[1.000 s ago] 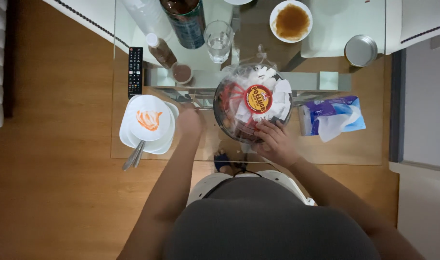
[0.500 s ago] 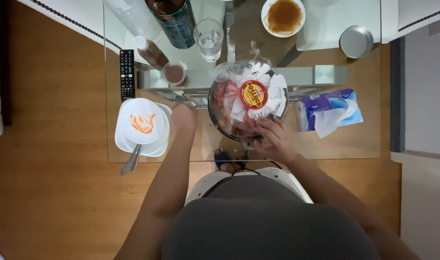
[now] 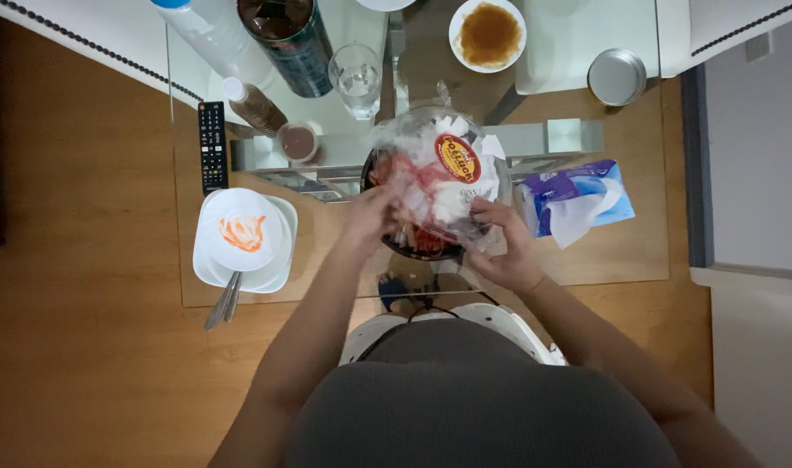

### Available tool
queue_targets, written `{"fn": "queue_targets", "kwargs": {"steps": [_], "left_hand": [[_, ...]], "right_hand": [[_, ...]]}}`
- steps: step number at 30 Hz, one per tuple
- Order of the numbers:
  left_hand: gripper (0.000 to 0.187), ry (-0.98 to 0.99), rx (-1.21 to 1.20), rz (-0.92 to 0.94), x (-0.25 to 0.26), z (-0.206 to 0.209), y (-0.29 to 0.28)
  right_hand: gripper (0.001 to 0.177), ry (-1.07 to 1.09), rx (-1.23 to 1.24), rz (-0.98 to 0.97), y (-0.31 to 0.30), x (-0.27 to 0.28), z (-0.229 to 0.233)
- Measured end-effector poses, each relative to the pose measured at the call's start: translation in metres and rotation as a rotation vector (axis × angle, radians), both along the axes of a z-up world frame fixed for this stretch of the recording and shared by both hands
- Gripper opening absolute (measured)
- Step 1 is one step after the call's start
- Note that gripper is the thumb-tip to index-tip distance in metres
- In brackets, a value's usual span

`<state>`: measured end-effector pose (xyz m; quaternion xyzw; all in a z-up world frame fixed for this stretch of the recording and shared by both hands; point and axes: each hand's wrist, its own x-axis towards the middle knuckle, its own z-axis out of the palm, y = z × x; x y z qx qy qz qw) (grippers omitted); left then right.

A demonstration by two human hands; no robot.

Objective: Clean up food items and containers from a glass dining table.

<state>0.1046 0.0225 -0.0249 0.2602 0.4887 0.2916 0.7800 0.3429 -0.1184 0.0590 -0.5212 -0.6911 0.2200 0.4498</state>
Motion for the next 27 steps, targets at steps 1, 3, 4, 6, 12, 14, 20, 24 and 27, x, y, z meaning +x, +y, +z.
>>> {"fn": "queue_targets", "kwargs": {"steps": [1,3,4,6,12,14,20,24,27], "left_hand": [[0.037,0.16,-0.008,-0.089,0.015,0.024,-0.003],[0.029,0.227,0.085,-0.074,0.031,-0.002,-0.004],[0.025,0.291,0.181,-0.062,0.041,-0.014,-0.004],[0.022,0.425,0.634,-0.02,0.044,-0.035,-0.004],[0.039,-0.189,-0.087,0.059,-0.025,-0.02,-0.018],[0.043,-0.426,-0.276,0.159,-0.057,-0.034,-0.024],[0.042,0.367,0.514,0.179,-0.051,-0.025,-0.018],[0.07,0.639,0.663,0.04,-0.014,0.024,0.002],[0.083,0.712,0.653,-0.014,-0.006,0.008,0.016]], "right_hand": [[0.05,0.014,0.016,-0.004,0.0,0.001,0.001],[0.051,-0.035,0.033,-0.004,-0.001,-0.002,0.003],[0.051,-0.088,0.052,-0.006,-0.001,-0.002,0.005],[0.05,-0.087,0.035,0.005,-0.004,-0.004,-0.002],[0.047,-0.128,0.085,0.017,-0.003,-0.01,-0.028],[0.047,-0.162,0.116,0.027,-0.005,-0.011,-0.04],[0.046,-0.406,0.115,0.059,-0.007,-0.015,-0.074],[0.053,-0.516,0.079,0.132,-0.004,-0.025,-0.066],[0.057,-0.527,0.048,0.152,0.0,-0.029,-0.061]]}}
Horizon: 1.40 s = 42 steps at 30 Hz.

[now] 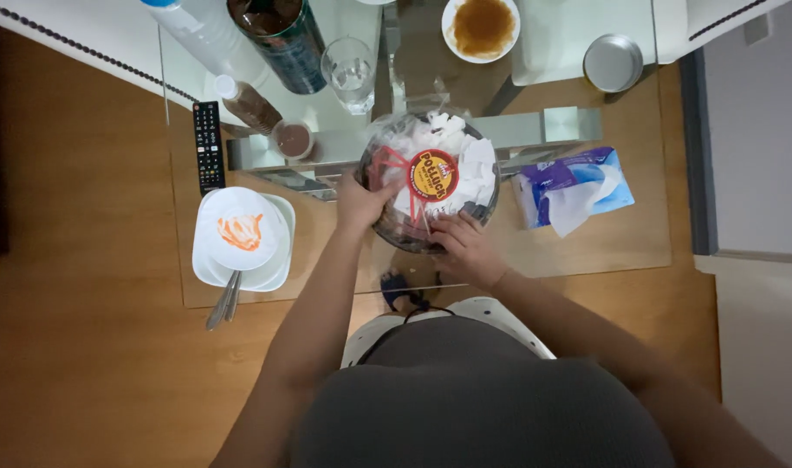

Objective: Clean up food items and containers from a glass dining table.

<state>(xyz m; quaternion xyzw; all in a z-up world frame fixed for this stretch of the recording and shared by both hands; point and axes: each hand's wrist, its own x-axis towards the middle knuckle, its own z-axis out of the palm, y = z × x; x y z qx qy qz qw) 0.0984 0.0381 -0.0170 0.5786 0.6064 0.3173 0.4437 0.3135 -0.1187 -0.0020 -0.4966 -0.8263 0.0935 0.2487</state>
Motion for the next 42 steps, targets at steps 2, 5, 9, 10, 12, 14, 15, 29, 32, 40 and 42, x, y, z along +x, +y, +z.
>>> {"fn": "queue_targets", "kwargs": {"steps": [2,5,9,10,12,14,15,29,32,40,42], "left_hand": [[0.085,0.004,-0.035,0.007,0.001,-0.009,0.004],[0.081,0.007,0.004,-0.053,0.001,-0.004,0.009],[0.076,0.126,-0.162,-0.021,0.002,-0.003,0.007],[0.077,0.085,-0.138,-0.006,0.0,-0.005,0.005],[0.081,0.019,-0.112,0.047,0.003,-0.016,-0.003],[0.085,-0.046,-0.081,0.104,0.003,-0.022,-0.006],[0.09,-0.108,-0.079,0.117,0.001,-0.025,-0.009],[0.068,-0.462,-0.457,0.235,-0.041,-0.005,-0.047],[0.059,-0.744,-0.511,0.307,-0.047,0.012,-0.054],[0.051,-0.926,-0.573,0.423,-0.048,0.007,-0.056],[0.051,-0.975,-0.571,0.445,-0.046,0.024,-0.058]], "right_hand": [[0.057,0.013,-0.012,-0.001,0.0,0.0,0.005],[0.049,0.1,-0.08,-0.05,0.009,0.007,0.013],[0.06,-0.08,-0.093,-0.339,0.043,0.016,0.015],[0.074,-0.078,-0.013,-0.471,0.053,0.014,0.015],[0.075,-0.055,-0.09,-0.47,0.059,0.021,0.004],[0.075,-0.03,-0.165,-0.465,0.065,0.025,0.001],[0.076,-0.03,-0.139,-0.436,0.065,0.026,0.001],[0.079,0.408,-0.123,-0.75,0.167,0.233,0.012],[0.1,0.213,-0.322,-0.976,0.189,0.274,0.005],[0.133,0.003,-0.81,-1.25,0.229,0.316,0.0],[0.132,-0.03,-0.76,-1.194,0.229,0.313,0.005]]}}
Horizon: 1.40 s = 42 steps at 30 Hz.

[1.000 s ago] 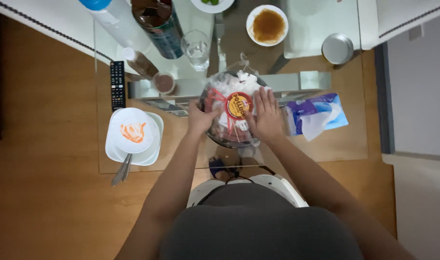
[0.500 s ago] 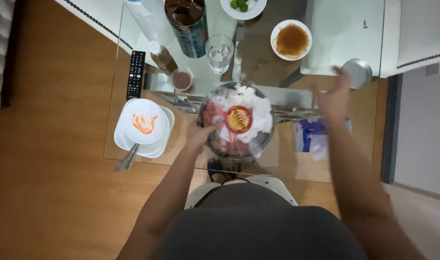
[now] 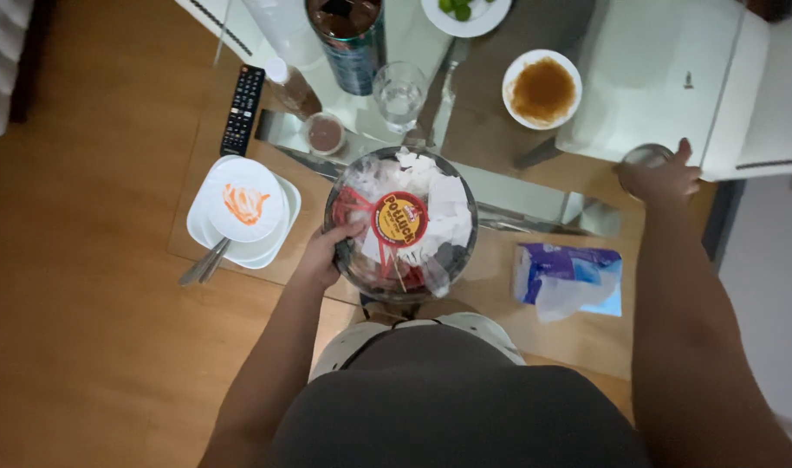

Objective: Clean up food items and containers from a glass dining table.

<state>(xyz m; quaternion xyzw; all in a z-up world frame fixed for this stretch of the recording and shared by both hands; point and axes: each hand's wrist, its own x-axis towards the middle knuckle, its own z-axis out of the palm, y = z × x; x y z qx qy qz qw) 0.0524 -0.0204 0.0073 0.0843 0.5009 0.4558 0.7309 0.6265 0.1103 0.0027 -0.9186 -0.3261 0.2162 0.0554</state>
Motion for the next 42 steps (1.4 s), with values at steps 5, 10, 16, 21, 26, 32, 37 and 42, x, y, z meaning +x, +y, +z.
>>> {"fn": "queue_targets", "kwargs": {"steps": [5,10,16,21,26,32,37,42], "left_hand": [[0.048,-0.022,0.023,0.021,-0.008,0.016,-0.017],[0.051,0.024,0.025,-0.017,-0.024,0.03,-0.032],[0.051,0.129,0.109,0.099,-0.088,0.063,-0.025],[0.038,0.013,0.142,0.148,-0.147,0.062,-0.033],[0.032,-0.038,0.167,0.281,-0.157,0.048,-0.044],[0.035,-0.126,0.135,0.318,-0.156,0.06,-0.057],[0.042,-0.13,0.153,0.381,-0.163,0.07,-0.061],[0.038,-0.133,0.13,0.373,-0.176,0.058,-0.065]], "right_hand": [[0.126,-0.085,-0.038,0.068,-0.003,-0.016,0.022],[0.103,0.283,0.711,0.304,0.024,-0.04,0.022],[0.09,0.562,0.936,0.457,0.059,-0.177,0.092],[0.082,0.851,1.112,0.578,0.105,-0.284,0.093],[0.079,0.738,1.311,0.788,0.154,-0.379,0.087],[0.078,0.175,1.449,1.078,0.189,-0.421,0.084],[0.071,0.158,1.11,1.114,0.185,-0.419,0.069],[0.101,0.268,0.991,1.107,0.186,-0.418,0.078]]}}
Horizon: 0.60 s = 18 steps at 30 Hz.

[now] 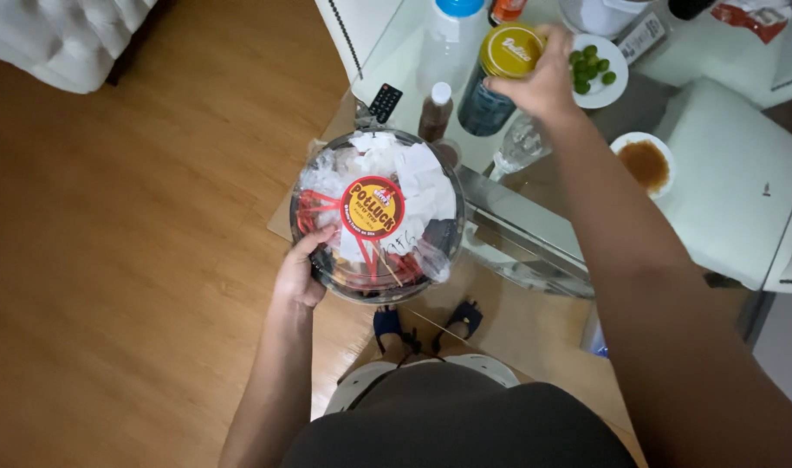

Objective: Clean up food items and containers from a glass dining table.

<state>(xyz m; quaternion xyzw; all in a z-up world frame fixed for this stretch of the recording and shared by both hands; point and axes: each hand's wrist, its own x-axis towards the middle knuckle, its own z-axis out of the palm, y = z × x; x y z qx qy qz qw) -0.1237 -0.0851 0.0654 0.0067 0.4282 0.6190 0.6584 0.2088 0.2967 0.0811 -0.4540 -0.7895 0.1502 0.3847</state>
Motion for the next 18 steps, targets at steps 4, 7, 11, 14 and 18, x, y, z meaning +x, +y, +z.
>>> {"fn": "queue_targets", "kwargs": {"steps": [4,7,11,14,18], "left_hand": [[0.033,0.039,0.001,0.014,-0.006,-0.012,0.003],[0.03,0.035,-0.008,0.005,-0.008,-0.014,0.007],[0.028,0.037,-0.003,0.016,-0.008,-0.01,0.01],[0.032,0.018,0.024,0.029,-0.005,0.005,0.017],[0.038,0.011,-0.003,0.036,0.006,0.004,0.011]], "right_hand": [[0.135,-0.315,0.015,0.009,0.001,-0.014,0.033],[0.141,-0.638,-0.22,-0.044,0.003,-0.042,0.048],[0.122,-0.745,-0.347,-0.136,-0.013,-0.058,0.05],[0.123,-0.816,-0.308,-0.18,-0.009,-0.062,0.051],[0.12,-0.844,-0.444,-0.172,-0.027,-0.07,0.077]]}}
